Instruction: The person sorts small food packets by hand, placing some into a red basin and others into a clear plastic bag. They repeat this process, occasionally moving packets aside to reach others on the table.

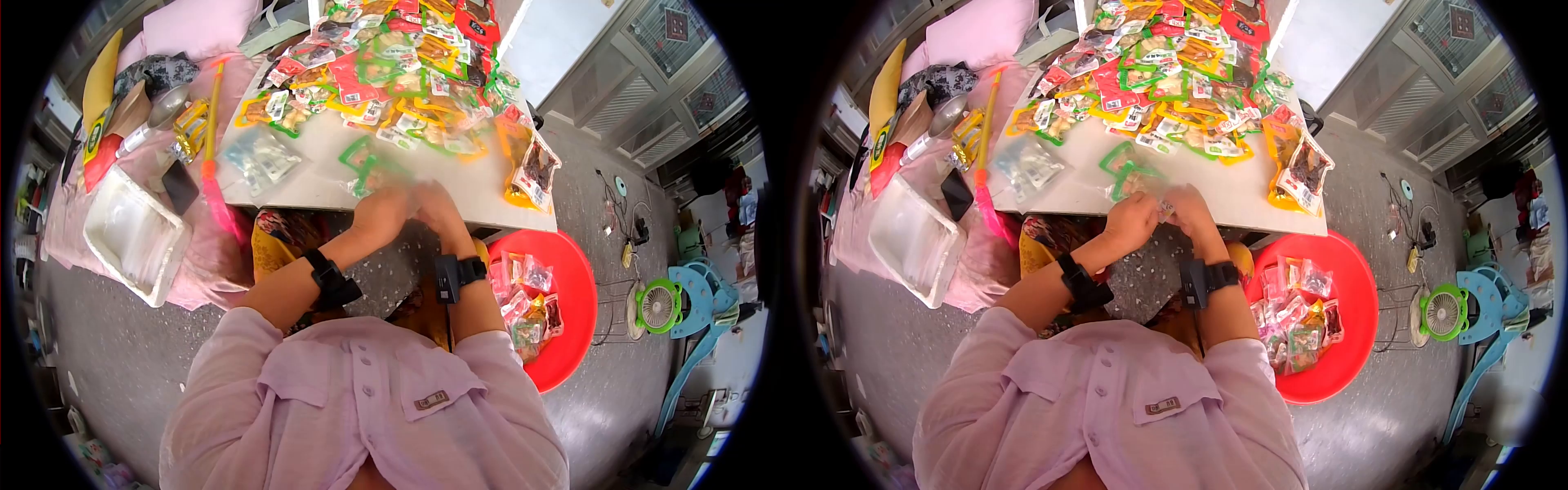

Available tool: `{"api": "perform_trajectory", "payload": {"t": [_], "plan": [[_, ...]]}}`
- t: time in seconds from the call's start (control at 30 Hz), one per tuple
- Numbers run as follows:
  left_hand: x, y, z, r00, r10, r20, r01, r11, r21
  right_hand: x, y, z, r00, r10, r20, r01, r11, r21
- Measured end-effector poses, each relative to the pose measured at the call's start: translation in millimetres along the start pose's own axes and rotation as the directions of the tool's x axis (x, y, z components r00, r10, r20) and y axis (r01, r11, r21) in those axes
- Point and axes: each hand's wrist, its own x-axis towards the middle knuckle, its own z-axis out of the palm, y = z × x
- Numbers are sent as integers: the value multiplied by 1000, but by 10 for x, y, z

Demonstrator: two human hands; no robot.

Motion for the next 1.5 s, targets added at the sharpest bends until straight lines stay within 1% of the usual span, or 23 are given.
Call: {"api": "perform_trajectory", "payload": {"t": [0.07, 0.17, 0.2, 0.3, 0.33, 0.43, 0.53, 0.63, 0.73, 0.83, 0.93, 1.03, 1.13, 1.17, 1.23, 1.3, 1.33, 1.37, 1.43, 1.5], "plan": [[-61, -72, 43, 1000, -15, 17, 15, 1000, -6, -115, -82, -89, 998, 7, -56, -24, 955, -297], [-89, -87, 34, 999, -37, 38, 38, 998, -43, -199, -111, -142, 995, 77, -60, -90, 960, -266], [-97, -116, 56, 998, 49, -31, -50, 998, -47, -230, -152, -111, 990, 114, -85, -129, 973, -192], [-84, -134, 90, 1000, 30, -9, -30, 999, -37, -29, 62, -71, 994, 76, -76, -80, 996, -46], [-79, -125, 77, 999, 31, -20, -32, 998, -46, 8, 67, -15, 989, 110, -94, -115, 992, -48], [-51, -101, -52, 1000, 18, -24, -21, 988, -156, 107, 96, 76, 993, 100, -65, -101, 995, -20], [-93, -228, 6, 999, 46, -8, -47, 988, -149, 167, 97, 127, 996, 76, -49, -79, 995, -67], [-73, -309, 22, 997, 46, -60, -53, 992, -117, 238, 23, 113, 993, -99, -61, 94, 992, -82], [-21, -270, -76, 997, 41, -59, -49, 990, -131, 204, 49, 160, 960, -281, 9, 268, 904, -333], [-26, -233, -124, 992, 62, -109, -83, 976, -199, 221, 33, 182, 993, -115, 25, 117, 989, -93], [-79, -349, 4, 996, 84, -26, -87, 986, -146, 259, 212, 329, 933, -355, 61, 355, 878, -322], [-79, -360, -62, 992, 118, -38, -124, 972, -201, 264, 104, 235, 983, -182, -12, 173, 952, -252], [-34, -405, -258, 990, 139, 5, -134, 967, -215, 256, 113, 136, 952, -260, -163, 213, 942, -259], [-6, -484, -299, 979, 193, -71, -202, 970, -139, 247, 151, 117, 912, -355, -204, 279, 904, -325], [82, -711, -422, 927, 316, -205, -316, 948, 30, 216, 306, 75, 801, -537, -263, 386, 801, -458], [195, -1038, -536, 977, 157, -142, -136, 981, 141, 238, 483, -7, 714, -650, -261, 466, 719, -516], [265, -1206, -602, 980, 140, -140, -104, 966, 238, 271, 548, -50, 664, -703, -257, 499, 672, -547], [339, -1364, -670, 983, 124, -138, -72, 940, 333, 291, 549, -47, 668, -694, -270, 495, 685, -535], [471, -1651, -749, 998, -62, -13, 59, 841, 537, 304, 554, -40, 676, -673, -300, 482, 712, -511], [558, -1862, -783, 994, -100, 52, 38, 728, 685, 282, 508, -27, 691, -657, -300, 473, 726, -500]]}}
